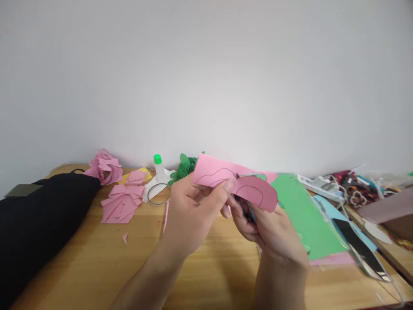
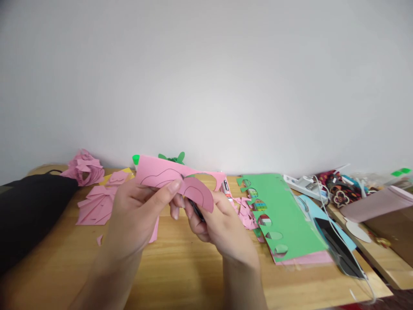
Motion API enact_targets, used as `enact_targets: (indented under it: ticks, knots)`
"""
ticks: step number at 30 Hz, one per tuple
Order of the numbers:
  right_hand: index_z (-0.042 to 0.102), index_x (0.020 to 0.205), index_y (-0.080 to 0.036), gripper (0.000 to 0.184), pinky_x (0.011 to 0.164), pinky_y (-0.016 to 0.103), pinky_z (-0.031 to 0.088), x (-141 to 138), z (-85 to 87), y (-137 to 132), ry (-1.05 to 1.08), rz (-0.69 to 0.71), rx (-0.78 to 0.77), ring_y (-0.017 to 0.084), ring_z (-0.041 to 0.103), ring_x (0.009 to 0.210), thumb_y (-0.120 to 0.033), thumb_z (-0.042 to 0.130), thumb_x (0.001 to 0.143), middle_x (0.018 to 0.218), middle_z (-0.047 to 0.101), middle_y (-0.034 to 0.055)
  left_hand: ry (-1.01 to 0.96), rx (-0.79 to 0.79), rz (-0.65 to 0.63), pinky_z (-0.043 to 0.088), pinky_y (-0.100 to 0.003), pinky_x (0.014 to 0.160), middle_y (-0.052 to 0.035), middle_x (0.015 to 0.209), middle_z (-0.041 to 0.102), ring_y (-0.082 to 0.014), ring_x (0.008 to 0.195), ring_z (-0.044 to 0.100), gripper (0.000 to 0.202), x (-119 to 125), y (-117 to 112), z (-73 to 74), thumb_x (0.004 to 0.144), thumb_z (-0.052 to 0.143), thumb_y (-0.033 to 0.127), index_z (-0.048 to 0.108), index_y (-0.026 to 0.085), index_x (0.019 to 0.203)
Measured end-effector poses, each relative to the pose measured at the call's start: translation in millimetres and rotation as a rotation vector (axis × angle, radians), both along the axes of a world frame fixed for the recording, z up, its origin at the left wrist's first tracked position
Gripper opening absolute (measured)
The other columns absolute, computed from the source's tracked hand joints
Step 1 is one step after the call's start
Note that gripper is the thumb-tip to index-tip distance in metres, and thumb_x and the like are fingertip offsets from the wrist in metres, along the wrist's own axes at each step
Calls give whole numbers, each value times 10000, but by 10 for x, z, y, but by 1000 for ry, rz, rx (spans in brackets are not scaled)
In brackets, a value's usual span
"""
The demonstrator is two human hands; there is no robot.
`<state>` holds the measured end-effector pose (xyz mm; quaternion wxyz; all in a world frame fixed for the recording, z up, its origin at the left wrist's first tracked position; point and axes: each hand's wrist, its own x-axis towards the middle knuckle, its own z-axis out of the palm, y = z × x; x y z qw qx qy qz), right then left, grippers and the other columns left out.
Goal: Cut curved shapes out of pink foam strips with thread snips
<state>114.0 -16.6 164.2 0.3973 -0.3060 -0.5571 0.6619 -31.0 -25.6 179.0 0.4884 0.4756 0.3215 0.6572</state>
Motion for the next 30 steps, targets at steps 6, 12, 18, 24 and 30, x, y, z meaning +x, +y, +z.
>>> enact_targets:
  ticks: [6, 12, 18, 24, 30]
  knots:
    - [514, 694, -182, 371, 358, 174, 95, 8, -7, 7, -7, -23, -33, 44, 106, 402, -451, 529, 950, 464, 254, -111, 33, 9, 6, 503, -130, 503, 52, 533, 664, -51, 468, 581, 216, -13, 22, -25, 830, 664, 111, 671, 182, 626]
    - [520, 693, -180, 384, 354, 170, 107, -5, -1, 19, 0, -31, -5, 44, 119, 396, -459, 527, 957, 459, 252, -110, 56, 48, 24, 510, -145, 500, 43, 518, 662, -61, 462, 582, 258, 2, 43, -24, 833, 637, 88, 648, 174, 590]
    - [504, 672, -186, 393, 352, 166, 108, -4, 3, 3, 3, -43, -22, 43, 120, 393, -459, 527, 954, 454, 258, -109, 51, 45, 36, 509, -128, 503, 43, 541, 671, -48, 472, 572, 236, -3, 34, -25, 826, 644, 81, 662, 169, 608]
    - [492, 655, -187, 407, 358, 169, 109, -8, 19, 0, -31, -64, -47, 42, 142, 400, -479, 552, 932, 467, 283, -100, 40, 31, 24, 508, -117, 509, 53, 560, 667, -38, 480, 563, 209, -10, 25, -13, 816, 653, 80, 665, 167, 627]
    - [489, 663, -189, 409, 362, 172, 110, -15, 21, 11, -48, -78, 0, 45, 155, 409, -481, 540, 945, 479, 281, -97, 30, 16, 28, 508, -117, 507, 70, 551, 650, -34, 481, 566, 225, 2, 25, -29, 808, 650, 62, 653, 174, 612]
